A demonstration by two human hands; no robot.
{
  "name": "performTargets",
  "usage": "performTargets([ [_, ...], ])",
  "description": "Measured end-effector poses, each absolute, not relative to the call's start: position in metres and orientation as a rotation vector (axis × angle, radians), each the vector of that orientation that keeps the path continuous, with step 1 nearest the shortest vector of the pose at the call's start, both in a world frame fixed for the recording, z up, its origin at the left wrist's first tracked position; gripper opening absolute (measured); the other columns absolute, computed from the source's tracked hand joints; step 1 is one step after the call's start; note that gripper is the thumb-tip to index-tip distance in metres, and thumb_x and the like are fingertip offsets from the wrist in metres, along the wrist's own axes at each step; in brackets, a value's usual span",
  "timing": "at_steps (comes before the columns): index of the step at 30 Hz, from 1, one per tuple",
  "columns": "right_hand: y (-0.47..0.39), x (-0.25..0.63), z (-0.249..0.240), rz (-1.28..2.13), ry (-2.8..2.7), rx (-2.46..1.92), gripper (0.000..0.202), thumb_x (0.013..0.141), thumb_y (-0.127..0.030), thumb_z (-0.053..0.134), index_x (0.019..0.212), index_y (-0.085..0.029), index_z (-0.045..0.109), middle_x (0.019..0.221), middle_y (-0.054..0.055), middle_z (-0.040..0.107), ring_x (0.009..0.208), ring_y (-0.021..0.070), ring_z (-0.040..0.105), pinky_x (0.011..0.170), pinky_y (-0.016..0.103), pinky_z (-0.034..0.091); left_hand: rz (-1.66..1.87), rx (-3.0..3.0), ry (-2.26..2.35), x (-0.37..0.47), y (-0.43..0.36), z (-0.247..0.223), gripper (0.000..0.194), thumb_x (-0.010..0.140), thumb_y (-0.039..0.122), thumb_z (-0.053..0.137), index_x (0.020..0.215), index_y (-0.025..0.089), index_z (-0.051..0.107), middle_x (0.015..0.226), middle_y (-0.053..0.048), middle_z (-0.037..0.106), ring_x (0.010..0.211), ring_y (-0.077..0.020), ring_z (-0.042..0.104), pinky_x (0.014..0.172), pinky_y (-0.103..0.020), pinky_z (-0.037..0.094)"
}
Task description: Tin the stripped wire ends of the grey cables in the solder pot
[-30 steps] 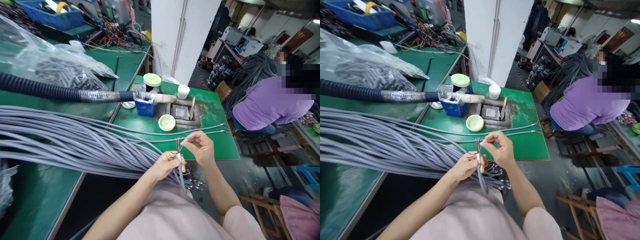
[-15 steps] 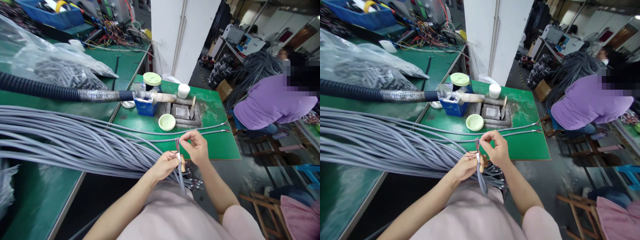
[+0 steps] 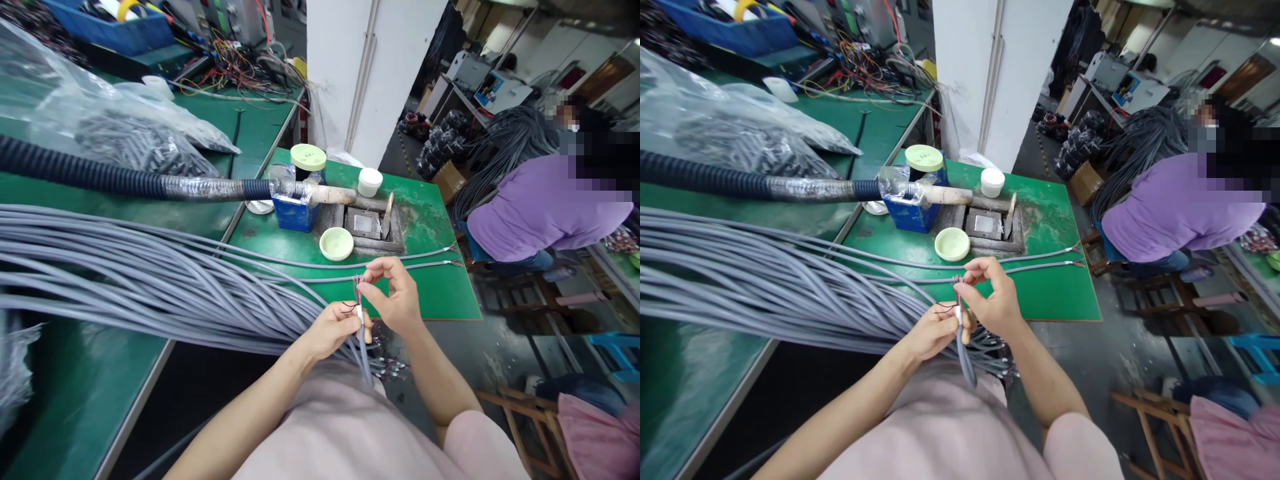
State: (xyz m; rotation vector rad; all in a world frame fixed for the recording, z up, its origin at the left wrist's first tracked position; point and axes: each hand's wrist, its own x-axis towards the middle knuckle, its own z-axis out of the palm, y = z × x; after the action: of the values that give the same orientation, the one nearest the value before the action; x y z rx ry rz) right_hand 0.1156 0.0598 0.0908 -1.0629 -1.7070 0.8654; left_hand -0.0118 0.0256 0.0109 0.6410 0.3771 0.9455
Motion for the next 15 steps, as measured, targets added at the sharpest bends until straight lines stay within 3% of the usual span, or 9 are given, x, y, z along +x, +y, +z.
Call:
performTargets([
  [6, 0.0636, 0.1190, 0.0898, 1.006, -1.642, -1.063, 0.028, 0.079, -0.020, 0.065, 0.105, -0.023, 0.055, 0.080, -0.001, 0.066, 0.075, 0.0146, 0.063, 0.074, 0.030, 0.051, 0.948, 0.634, 0.364, -0.0137, 0.0248, 0.0119, 0.035, 0.066, 0.044, 0.080, 0.074, 0.011, 0.071, 0.059, -0.006, 0.066, 0.053, -0.0124, 0.056, 0.059, -0.025, 0.042],
  [15, 0.0678, 0.1184, 0.0869, 1.514, -1.404, -0.974, 0.040, 0.075, -0.022, 0.072, 0.111, -0.026, 0.055, 0.078, -0.002, 0.068, 0.078, 0.0166, 0.069, 0.073, 0.030, 0.054, 0.949, 0.673, 0.329, -0.0134, 0.0257, 0.0073, 0.036, 0.068, 0.046, 0.078, 0.076, 0.011, 0.071, 0.059, -0.006, 0.067, 0.056, -0.0146, 0.058, 0.061, -0.027, 0.041],
])
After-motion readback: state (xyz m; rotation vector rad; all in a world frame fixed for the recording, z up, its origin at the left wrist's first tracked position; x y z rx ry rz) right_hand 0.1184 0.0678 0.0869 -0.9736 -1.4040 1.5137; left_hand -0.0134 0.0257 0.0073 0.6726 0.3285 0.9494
